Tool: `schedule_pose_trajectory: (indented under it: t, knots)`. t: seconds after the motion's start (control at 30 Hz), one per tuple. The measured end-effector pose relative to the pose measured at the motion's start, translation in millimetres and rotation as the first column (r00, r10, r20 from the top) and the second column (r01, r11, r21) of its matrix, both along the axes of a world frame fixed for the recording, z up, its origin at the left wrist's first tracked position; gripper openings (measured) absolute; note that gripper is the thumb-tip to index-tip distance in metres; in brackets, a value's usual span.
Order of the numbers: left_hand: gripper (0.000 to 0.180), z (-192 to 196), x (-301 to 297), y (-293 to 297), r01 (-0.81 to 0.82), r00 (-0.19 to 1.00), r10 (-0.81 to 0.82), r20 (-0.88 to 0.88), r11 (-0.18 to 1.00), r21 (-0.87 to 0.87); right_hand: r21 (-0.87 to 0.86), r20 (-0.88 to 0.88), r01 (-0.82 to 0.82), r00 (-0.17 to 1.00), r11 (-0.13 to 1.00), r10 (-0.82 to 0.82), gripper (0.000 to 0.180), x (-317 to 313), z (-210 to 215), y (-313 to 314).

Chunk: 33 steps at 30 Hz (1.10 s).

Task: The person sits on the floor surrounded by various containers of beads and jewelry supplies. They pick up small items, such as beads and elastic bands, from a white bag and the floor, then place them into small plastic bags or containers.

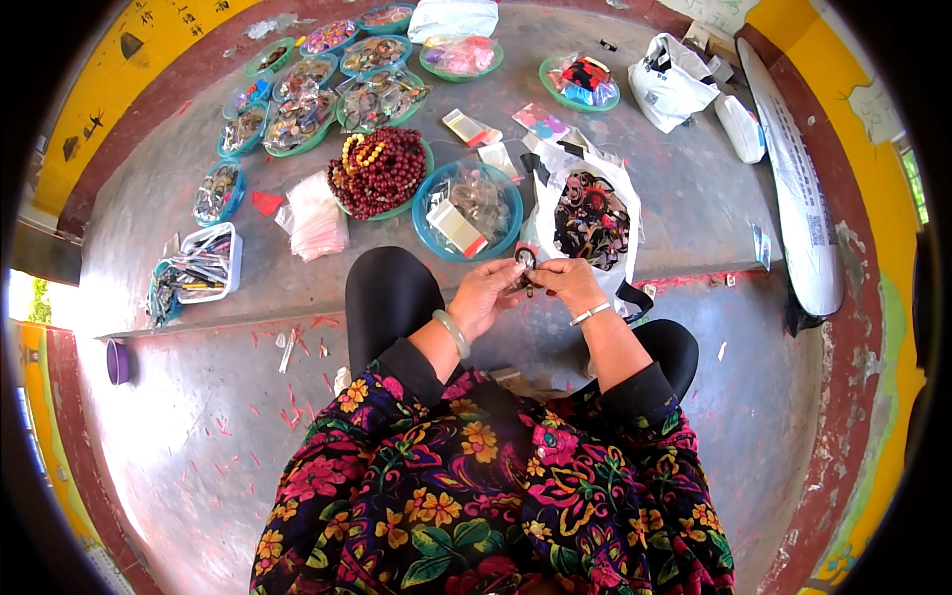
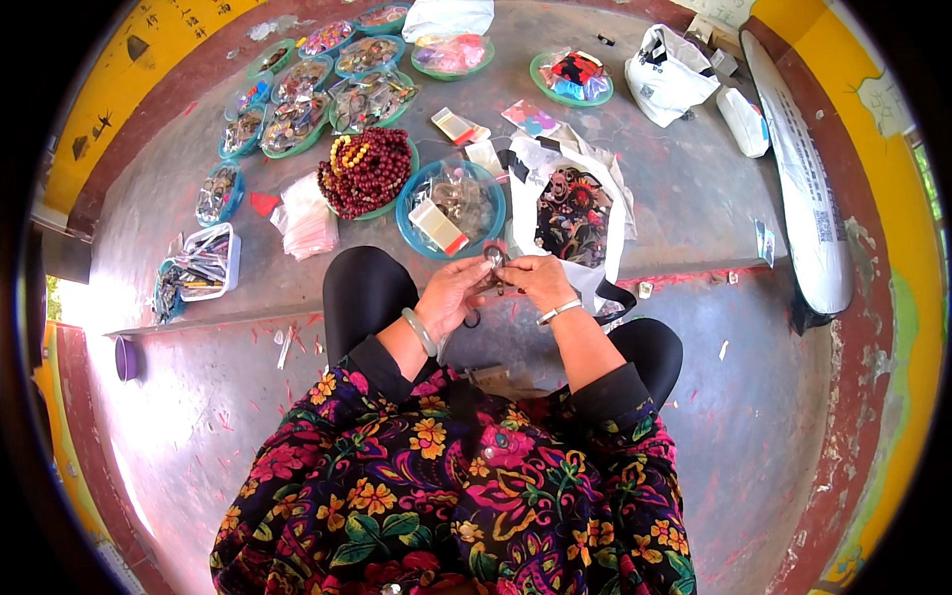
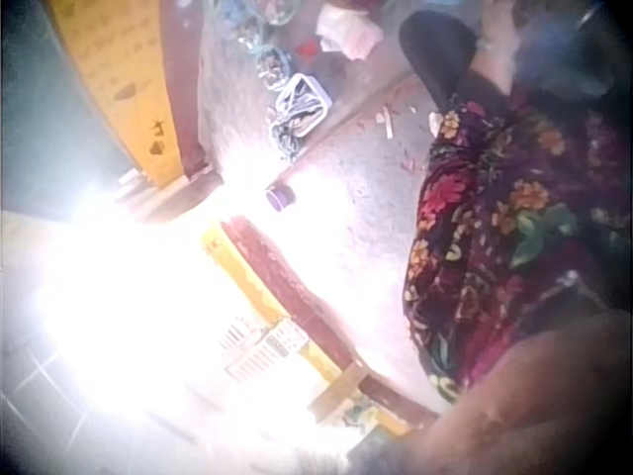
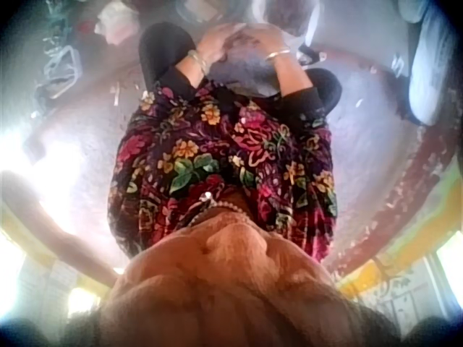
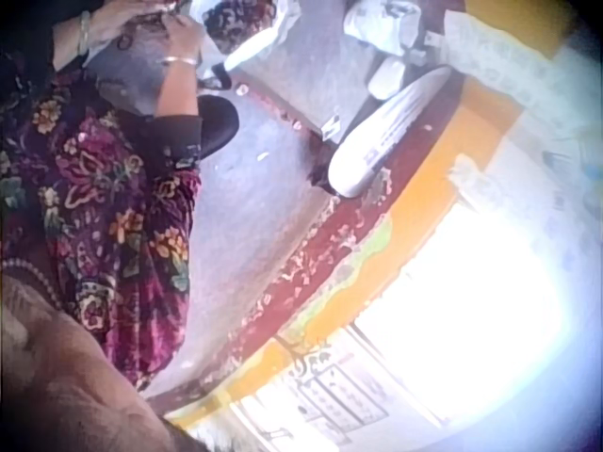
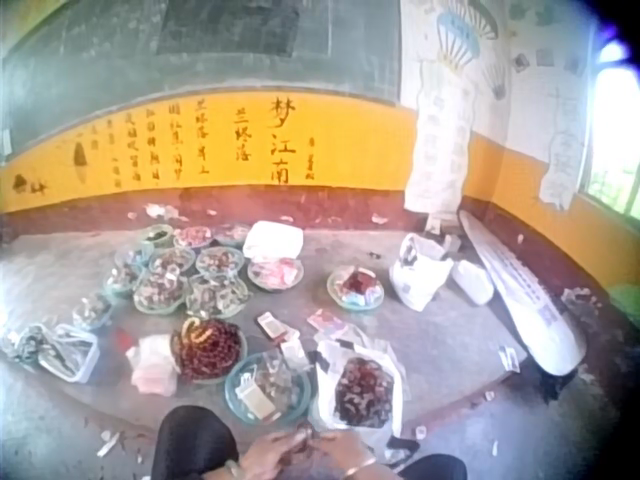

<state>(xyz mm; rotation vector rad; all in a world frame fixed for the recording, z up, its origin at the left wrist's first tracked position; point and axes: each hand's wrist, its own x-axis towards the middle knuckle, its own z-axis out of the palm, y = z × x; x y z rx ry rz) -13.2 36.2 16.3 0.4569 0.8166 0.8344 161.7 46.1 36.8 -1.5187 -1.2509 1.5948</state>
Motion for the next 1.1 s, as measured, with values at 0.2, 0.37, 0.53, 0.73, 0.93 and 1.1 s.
schedule_pose_trajectory:
  t: [0.2,0.37,0.53,0.73,0.93,1.1]
  knots:
    - [0.020,-4,-1,2,0.029,0.994,-0.025,-0.104,0.999,0.042,0.032,-0.008,-0.015,1.000,0.999,0.015,0.015,7,1,2]
    - [0.018,-4,0,1,0.054,0.997,-0.053,-0.051,0.998,0.010,0.075,0.078,-0.093,0.993,0.993,0.087,0.013,7,3,1]
    - [0.018,-4,-1,0,0.045,0.995,-0.041,-0.093,0.998,0.046,0.572,0.331,-0.079,0.933,0.816,-0.142,0.018,5,13,-1]
    - [0.022,7,4,-3,0.140,0.974,-0.118,-0.192,0.984,0.107,0.541,0.416,-0.218,0.909,0.812,-0.034,0.023,6,25,-5]
    - [0.023,10,6,-3,0.173,0.963,-0.144,-0.227,0.978,0.114,0.548,0.434,-0.237,0.900,0.802,-0.031,0.025,3,28,-5]
    - [0.021,10,7,-5,0.174,0.964,-0.146,-0.224,0.978,0.111,0.606,0.475,-0.298,0.879,0.737,-0.036,0.027,4,28,-6]
